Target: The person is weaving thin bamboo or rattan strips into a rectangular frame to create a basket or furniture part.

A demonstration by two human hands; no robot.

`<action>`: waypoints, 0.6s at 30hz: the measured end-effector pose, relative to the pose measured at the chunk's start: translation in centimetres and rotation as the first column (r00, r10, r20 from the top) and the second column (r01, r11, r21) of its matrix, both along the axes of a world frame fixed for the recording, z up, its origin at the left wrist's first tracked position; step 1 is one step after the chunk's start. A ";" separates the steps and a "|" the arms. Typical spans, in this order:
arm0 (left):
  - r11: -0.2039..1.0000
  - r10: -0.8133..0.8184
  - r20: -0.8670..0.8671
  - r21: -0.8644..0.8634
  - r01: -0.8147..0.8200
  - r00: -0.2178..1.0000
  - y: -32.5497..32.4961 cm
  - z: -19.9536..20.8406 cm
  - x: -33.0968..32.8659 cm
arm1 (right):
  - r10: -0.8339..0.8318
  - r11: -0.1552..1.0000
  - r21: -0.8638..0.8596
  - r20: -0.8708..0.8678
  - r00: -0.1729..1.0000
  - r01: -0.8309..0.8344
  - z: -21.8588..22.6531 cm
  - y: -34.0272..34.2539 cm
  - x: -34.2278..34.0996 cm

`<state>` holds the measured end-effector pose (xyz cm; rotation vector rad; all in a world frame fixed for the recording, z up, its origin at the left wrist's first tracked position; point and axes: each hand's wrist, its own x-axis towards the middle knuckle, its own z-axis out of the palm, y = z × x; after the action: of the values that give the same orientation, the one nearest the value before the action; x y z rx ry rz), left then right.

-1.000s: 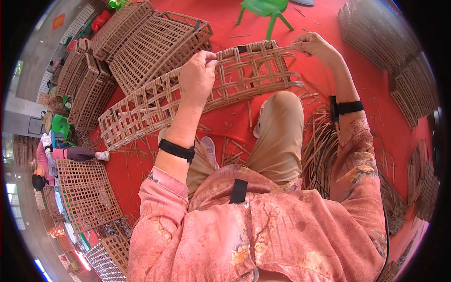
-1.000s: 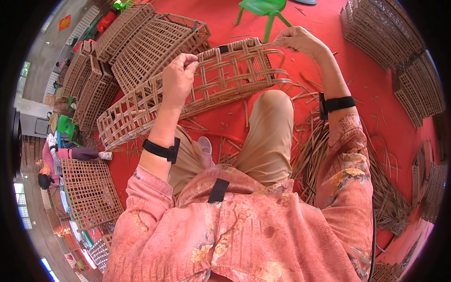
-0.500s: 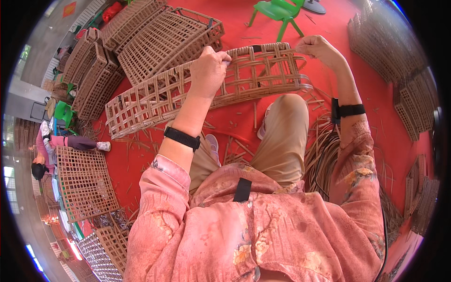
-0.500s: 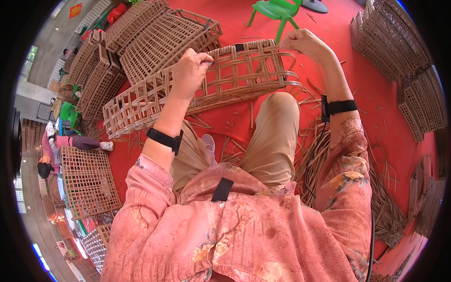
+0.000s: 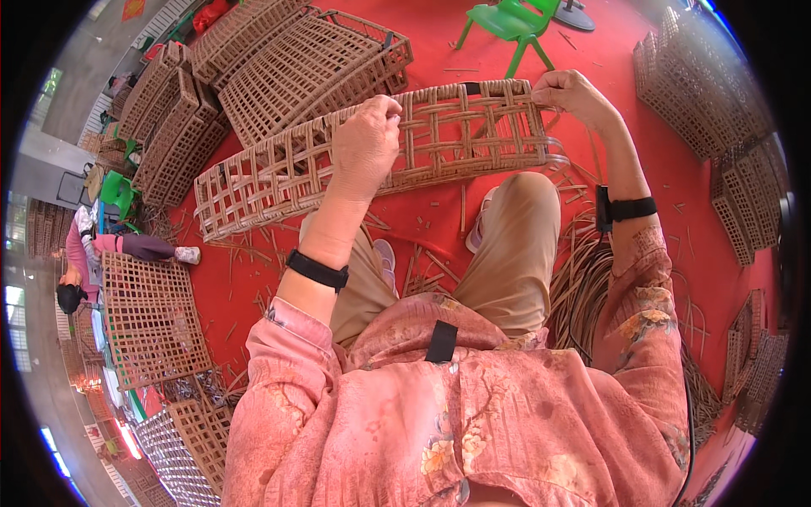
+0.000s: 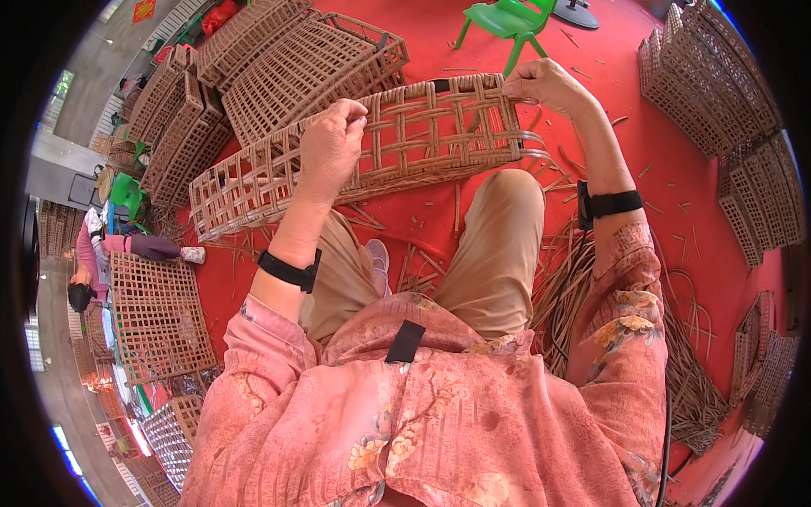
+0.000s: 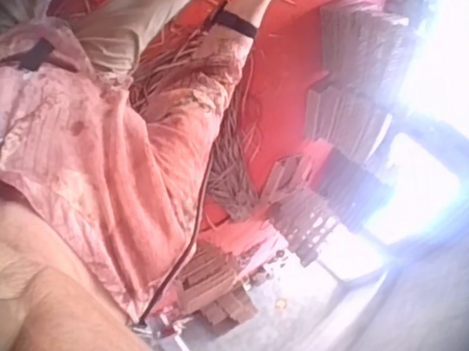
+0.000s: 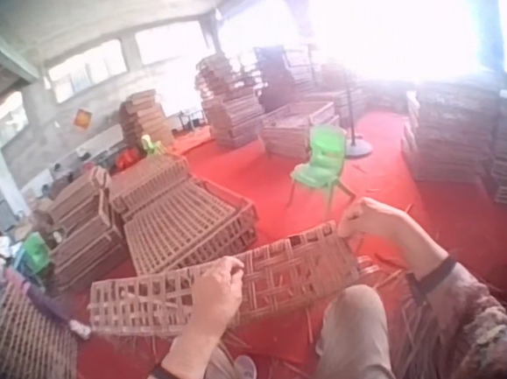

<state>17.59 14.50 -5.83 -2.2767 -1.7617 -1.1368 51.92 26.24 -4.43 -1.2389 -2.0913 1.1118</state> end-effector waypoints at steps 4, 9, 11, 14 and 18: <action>0.994 0.099 -0.252 -0.018 -0.107 0.963 -0.5 1.0 1.5 | -0.057 0.998 0.018 0.045 0.997 0.057 0.7 -0.7 -1.3; 0.999 0.037 -0.271 0.007 -0.036 0.962 0.8 2.1 1.0 | -0.056 0.998 0.042 0.089 0.994 0.053 0.0 -0.6 -0.9; 0.998 -0.057 -0.212 -0.018 0.055 0.976 0.7 2.1 0.2 | -0.080 0.996 -0.032 -0.017 0.997 0.080 0.0 -0.9 -1.0; 0.989 -0.108 -0.285 -0.131 0.073 0.952 0.5 1.9 0.5 | -0.018 0.999 0.033 -0.037 0.999 0.019 -1.1 -0.5 -0.2; 0.975 0.005 -0.470 -0.195 -0.109 0.883 0.6 1.3 2.2 | -0.017 0.999 0.032 -0.065 0.998 0.019 -1.3 -0.5 -0.1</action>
<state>19.83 15.12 -4.49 -2.3282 -1.7978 -0.3413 51.77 25.75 -5.69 -1.1883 -2.0381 1.0907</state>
